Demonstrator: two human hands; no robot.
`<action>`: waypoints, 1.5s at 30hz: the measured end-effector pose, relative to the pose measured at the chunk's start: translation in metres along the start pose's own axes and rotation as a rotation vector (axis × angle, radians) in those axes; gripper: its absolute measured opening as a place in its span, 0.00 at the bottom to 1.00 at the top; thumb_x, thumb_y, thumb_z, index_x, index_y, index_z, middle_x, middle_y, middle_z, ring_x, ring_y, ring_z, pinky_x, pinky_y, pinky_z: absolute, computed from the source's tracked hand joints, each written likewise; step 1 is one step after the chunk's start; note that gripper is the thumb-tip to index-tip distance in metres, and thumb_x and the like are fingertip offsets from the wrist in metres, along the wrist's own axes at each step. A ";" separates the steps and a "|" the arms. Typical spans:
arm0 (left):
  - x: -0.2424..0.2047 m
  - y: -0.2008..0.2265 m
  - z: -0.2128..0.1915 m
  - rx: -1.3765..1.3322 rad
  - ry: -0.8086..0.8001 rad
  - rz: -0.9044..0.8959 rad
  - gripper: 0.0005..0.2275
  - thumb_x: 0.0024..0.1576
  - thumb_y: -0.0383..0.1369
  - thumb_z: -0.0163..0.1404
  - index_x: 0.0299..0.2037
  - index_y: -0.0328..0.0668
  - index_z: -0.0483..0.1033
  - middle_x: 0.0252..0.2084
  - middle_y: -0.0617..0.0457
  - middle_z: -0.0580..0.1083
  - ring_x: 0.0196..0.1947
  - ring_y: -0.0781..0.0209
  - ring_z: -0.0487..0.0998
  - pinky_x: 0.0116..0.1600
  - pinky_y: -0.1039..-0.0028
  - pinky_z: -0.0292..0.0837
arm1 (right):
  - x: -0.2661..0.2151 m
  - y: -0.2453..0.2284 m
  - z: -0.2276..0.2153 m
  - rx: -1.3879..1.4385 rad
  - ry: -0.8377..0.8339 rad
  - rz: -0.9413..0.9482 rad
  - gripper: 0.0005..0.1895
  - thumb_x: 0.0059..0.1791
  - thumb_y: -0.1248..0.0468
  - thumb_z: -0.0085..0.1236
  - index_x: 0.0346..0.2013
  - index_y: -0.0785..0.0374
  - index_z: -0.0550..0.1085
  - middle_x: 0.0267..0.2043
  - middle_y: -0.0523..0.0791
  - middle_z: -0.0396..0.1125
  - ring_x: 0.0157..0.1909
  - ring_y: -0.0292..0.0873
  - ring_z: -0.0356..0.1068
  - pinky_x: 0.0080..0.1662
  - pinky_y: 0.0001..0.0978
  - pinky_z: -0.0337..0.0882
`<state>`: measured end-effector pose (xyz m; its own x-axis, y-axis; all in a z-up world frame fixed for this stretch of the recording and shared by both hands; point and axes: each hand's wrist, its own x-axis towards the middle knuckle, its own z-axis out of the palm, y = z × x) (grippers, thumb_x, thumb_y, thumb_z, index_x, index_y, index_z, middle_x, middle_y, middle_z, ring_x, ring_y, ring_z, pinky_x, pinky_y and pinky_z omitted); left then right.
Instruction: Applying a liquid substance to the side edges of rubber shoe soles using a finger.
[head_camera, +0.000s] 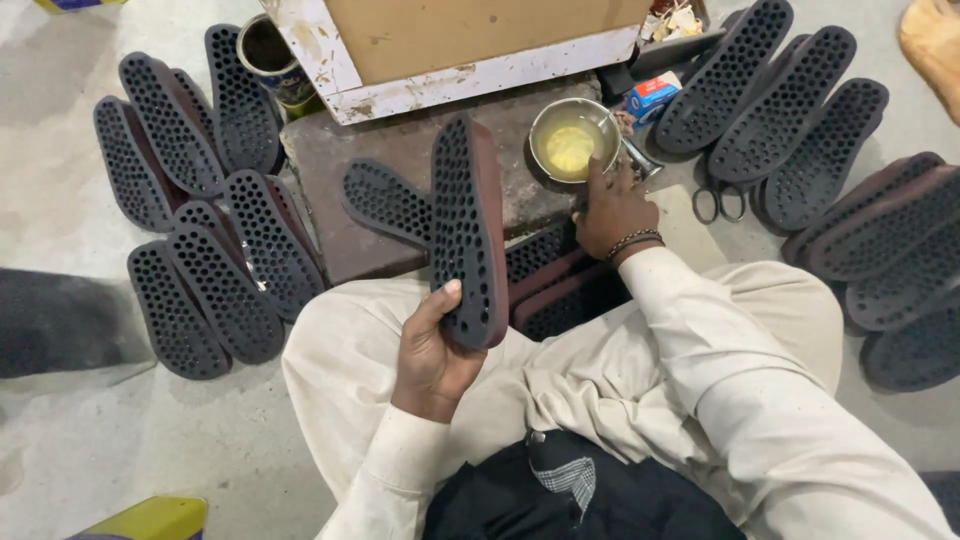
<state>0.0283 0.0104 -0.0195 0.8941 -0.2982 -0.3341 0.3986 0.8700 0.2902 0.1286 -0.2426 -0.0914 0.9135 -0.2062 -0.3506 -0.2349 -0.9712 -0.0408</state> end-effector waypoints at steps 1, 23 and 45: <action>0.002 0.000 -0.003 -0.003 0.000 -0.006 0.07 0.58 0.24 0.48 0.40 0.34 0.80 0.36 0.35 0.81 0.36 0.48 0.85 0.38 0.70 0.83 | -0.002 -0.003 0.000 -0.002 -0.002 0.006 0.49 0.49 0.45 0.54 0.78 0.51 0.42 0.70 0.65 0.48 0.68 0.71 0.57 0.57 0.65 0.69; 0.018 -0.116 0.083 0.663 -0.299 -0.239 0.23 0.55 0.28 0.58 0.59 0.28 0.67 0.40 0.43 0.78 0.37 0.61 0.81 0.51 0.66 0.82 | -0.210 0.091 -0.038 1.848 0.629 -0.113 0.51 0.50 0.77 0.58 0.78 0.53 0.38 0.49 0.56 0.73 0.43 0.43 0.78 0.41 0.36 0.85; -0.006 -0.165 0.078 0.843 -0.176 -0.589 0.18 0.55 0.29 0.55 0.54 0.28 0.74 0.40 0.35 0.81 0.32 0.49 0.82 0.34 0.65 0.82 | -0.135 0.331 0.140 1.418 1.081 0.869 0.47 0.52 0.66 0.58 0.76 0.50 0.39 0.55 0.57 0.73 0.48 0.39 0.78 0.44 0.33 0.86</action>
<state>-0.0269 -0.1625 0.0046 0.5017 -0.6984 -0.5104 0.7343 0.0320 0.6781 -0.1189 -0.5191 -0.1890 0.0854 -0.9920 -0.0928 -0.2000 0.0742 -0.9770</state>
